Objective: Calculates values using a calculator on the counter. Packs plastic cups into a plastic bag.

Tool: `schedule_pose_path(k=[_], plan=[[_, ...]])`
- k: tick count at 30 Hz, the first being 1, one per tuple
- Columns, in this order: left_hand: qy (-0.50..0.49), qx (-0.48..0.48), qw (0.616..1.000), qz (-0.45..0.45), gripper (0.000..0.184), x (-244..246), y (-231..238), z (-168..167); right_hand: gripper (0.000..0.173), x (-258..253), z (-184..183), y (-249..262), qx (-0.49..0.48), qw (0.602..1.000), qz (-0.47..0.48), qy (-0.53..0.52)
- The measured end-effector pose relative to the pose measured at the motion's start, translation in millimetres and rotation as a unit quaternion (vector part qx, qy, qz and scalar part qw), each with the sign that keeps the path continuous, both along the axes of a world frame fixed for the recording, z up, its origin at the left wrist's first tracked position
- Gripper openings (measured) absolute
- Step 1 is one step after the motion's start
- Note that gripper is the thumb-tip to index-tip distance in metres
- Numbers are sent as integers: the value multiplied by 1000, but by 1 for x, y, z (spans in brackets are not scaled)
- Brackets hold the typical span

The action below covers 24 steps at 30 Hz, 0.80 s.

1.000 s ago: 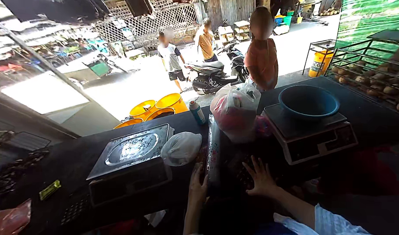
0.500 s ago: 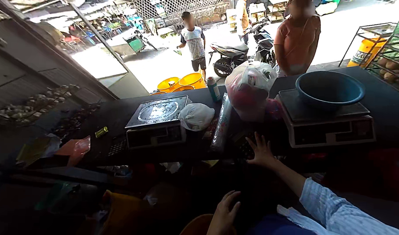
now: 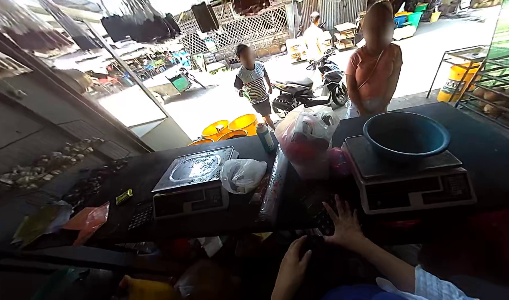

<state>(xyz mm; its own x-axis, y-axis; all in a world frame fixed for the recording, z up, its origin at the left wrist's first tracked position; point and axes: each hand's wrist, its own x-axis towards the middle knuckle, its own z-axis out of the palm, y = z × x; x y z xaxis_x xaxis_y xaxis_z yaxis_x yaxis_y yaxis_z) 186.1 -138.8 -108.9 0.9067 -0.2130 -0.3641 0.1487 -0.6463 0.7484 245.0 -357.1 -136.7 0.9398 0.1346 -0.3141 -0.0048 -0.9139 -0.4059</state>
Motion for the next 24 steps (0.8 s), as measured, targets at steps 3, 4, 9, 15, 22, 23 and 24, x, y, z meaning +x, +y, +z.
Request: schedule_pose_path(k=[3,4,9,15,22,23,24], plan=[[52,-7,999,-2,62,19,-31,-13,120,0,-5,-5,2,999,-39,-6],[64,-15,998,-2,67,24,-39,-14,120,2,-6,-5,6,999,-47,-12],[98,-73,992,-43,71,34,-51,-16,117,7,-8,5,6,996,-78,-31],[-22,-85,993,-82,43,61,-13,1,117,11,-11,22,-2,991,-114,-66],[-223,-28,974,-24,28,113,76,31,114,14,-21,34,-21,982,-150,-110],[-251,-15,968,5,26,119,94,30,113,13,-23,35,-19,980,-157,-118],[-275,-1,961,38,25,124,115,28,112,12,-24,36,-17,978,-164,-128]])
